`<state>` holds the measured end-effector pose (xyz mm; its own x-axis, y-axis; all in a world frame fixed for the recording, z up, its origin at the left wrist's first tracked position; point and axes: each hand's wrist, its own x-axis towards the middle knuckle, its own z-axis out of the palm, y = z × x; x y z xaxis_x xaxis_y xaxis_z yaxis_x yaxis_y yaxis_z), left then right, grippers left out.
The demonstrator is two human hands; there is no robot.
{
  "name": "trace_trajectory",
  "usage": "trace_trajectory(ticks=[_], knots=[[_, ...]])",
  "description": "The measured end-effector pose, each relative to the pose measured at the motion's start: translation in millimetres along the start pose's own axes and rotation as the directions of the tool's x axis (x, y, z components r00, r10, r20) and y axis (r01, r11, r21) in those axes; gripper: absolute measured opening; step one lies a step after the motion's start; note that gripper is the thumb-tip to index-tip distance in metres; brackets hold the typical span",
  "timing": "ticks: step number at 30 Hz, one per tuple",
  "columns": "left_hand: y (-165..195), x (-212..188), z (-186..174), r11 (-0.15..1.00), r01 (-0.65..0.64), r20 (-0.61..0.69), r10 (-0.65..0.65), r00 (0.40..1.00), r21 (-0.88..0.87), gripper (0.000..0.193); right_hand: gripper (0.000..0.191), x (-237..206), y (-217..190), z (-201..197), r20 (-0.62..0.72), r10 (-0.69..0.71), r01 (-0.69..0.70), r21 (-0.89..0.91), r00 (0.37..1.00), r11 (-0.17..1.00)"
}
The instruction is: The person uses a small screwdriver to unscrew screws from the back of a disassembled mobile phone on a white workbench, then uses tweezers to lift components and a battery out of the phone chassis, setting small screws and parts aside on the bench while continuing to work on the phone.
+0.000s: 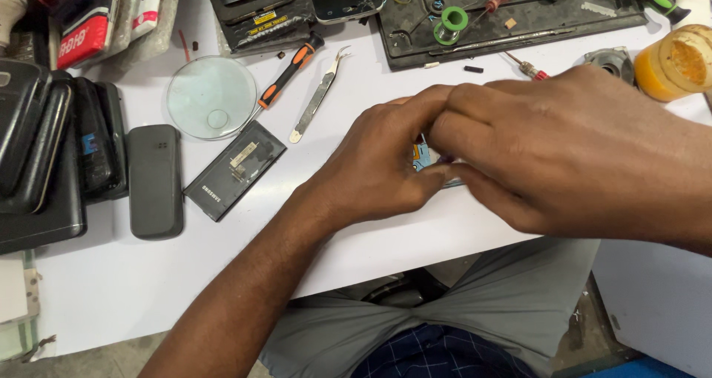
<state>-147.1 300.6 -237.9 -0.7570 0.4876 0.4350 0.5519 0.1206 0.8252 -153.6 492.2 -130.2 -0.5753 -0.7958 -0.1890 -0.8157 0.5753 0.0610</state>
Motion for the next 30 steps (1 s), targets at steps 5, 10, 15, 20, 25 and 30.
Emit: trace_trajectory(ticks=[5,10,15,20,25,30], knots=[[1,0,0,1.0,-0.013,0.012,0.012,1.0,0.024,0.057,0.03,0,-1,0,-0.147,-0.032,0.028,-0.031,0.989,0.999],[-2,-1,0,1.0,-0.023,0.012,0.023,1.0,-0.011,0.046,0.027,-1,2,0,-0.065,-0.06,0.059,-0.024,0.996,0.998],[-3,3,3,0.996,0.061,-0.004,-0.061,0.998,0.057,0.052,0.035,-1,3,-1,-0.052,0.0,-0.001,-0.004,0.999,1.0],[-3,1,1,0.995,-0.03,-0.004,0.031,1.0,0.092,0.06,0.036,-2,4,0,-0.018,0.088,-0.089,-0.098,0.996,0.991],[-3,-1,-3,0.995,-0.07,-0.015,0.069,0.997,-0.068,0.053,0.023,-6,5,1,-0.152,-0.061,0.058,-0.021,0.987,0.998],[-1,1,0,0.999,0.0,0.022,0.001,1.0,-0.044,0.024,0.027,-10,9,-6,-0.075,0.039,-0.036,0.04,0.996,0.999]])
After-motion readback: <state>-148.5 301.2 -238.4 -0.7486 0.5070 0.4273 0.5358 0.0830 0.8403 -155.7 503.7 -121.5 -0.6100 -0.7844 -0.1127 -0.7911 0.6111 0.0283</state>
